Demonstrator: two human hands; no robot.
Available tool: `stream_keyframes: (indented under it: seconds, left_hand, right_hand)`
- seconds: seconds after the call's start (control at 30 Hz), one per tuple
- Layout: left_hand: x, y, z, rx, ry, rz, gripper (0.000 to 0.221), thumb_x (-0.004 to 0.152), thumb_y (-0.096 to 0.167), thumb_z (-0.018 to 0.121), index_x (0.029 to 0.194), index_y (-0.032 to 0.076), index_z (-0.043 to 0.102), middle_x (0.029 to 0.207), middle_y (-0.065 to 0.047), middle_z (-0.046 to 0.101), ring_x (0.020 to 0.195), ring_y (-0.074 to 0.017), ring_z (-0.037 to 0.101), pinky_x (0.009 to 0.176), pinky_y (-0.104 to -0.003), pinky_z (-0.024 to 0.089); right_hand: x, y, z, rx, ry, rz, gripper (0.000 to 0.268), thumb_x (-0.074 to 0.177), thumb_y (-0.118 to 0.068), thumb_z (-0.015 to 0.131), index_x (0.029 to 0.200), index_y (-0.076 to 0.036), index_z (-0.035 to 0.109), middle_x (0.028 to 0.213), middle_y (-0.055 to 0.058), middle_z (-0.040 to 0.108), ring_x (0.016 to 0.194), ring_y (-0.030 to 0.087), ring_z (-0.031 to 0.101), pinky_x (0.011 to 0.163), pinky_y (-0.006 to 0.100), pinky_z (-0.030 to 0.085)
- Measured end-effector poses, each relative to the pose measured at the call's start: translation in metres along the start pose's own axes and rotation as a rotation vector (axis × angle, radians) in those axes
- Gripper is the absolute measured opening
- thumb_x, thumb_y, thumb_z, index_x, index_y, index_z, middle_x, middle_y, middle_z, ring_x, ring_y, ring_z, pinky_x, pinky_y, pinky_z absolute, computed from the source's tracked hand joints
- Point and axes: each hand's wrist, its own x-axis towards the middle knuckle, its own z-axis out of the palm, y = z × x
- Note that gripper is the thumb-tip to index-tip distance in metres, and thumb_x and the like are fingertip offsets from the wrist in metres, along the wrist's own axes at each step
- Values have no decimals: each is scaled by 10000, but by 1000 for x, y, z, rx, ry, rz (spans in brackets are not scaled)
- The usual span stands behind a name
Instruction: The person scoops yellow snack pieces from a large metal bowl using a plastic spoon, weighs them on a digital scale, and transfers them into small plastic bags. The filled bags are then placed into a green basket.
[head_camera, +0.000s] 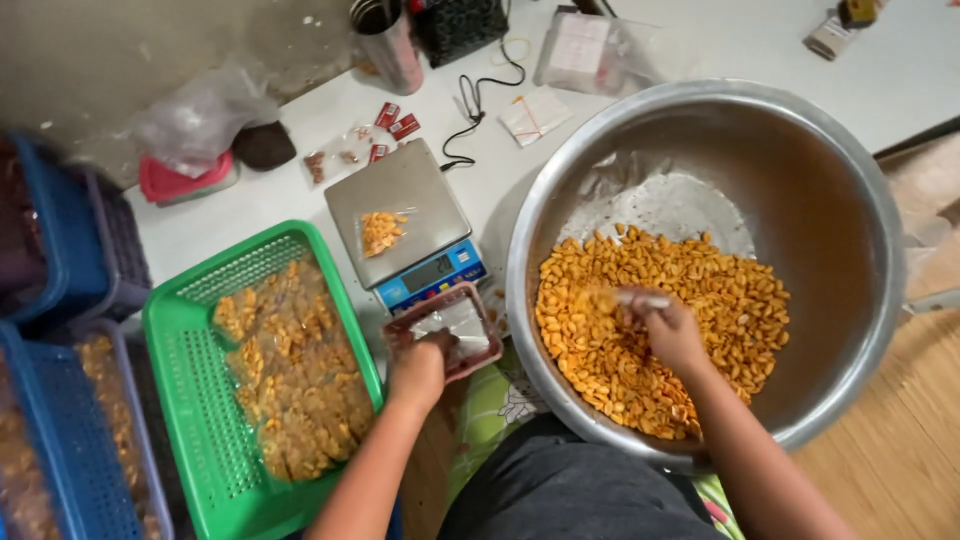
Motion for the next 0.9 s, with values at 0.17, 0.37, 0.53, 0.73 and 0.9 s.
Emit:
stream_keyframes:
  seconds: [0.17,0.37,0.53,0.73,0.9]
  left_hand:
    - [27,-37,58,70,133,96,516,910,467,597,1400,315,542,1386,-1,579,1294,-275,561,967,-593,517]
    - [-32,41,-68,-478,67,-300,522,1067,539,393,1381,160,569,1396,-131,629,1391,-316,504,1231,-587,236]
    - [-17,57,-76,-1611,272,181,217,1101,270,433,1056,104,567,1169,-152,751,1096,-278,714,921,-452,602]
    - [-45,153,-64,-1371,106,575,144,928,139,763,1027,50,707,949,-135,783,924,-234,771,801,-350,637]
    - [-53,189,-78,-1270,-135,489,311,934,202,728,1189,57,627,1156,-126,737,1083,-239,720,899,-356,630]
  right_hand:
    - [-28,20,-19,172,-196,217,237,1017,-11,553,1130,130,707,712,191,656,489,237,591,373,356,531]
    - [-33,-14,-31,174,-67,239,246,1056,-89,558,1112,85,722,802,193,656,682,254,632,634,341,485]
    - [-20,-48,-31,11,27,79,213,1088,-152,584,1131,-24,749,691,111,608,621,176,479,595,289,413]
    - [-14,-108,-37,35,61,75,189,1079,-98,561,1121,-9,723,720,125,619,613,173,521,584,251,427]
    - [-22,-159,-46,-123,55,-247,199,1091,-98,538,1148,-11,707,821,69,646,706,109,573,658,225,482]
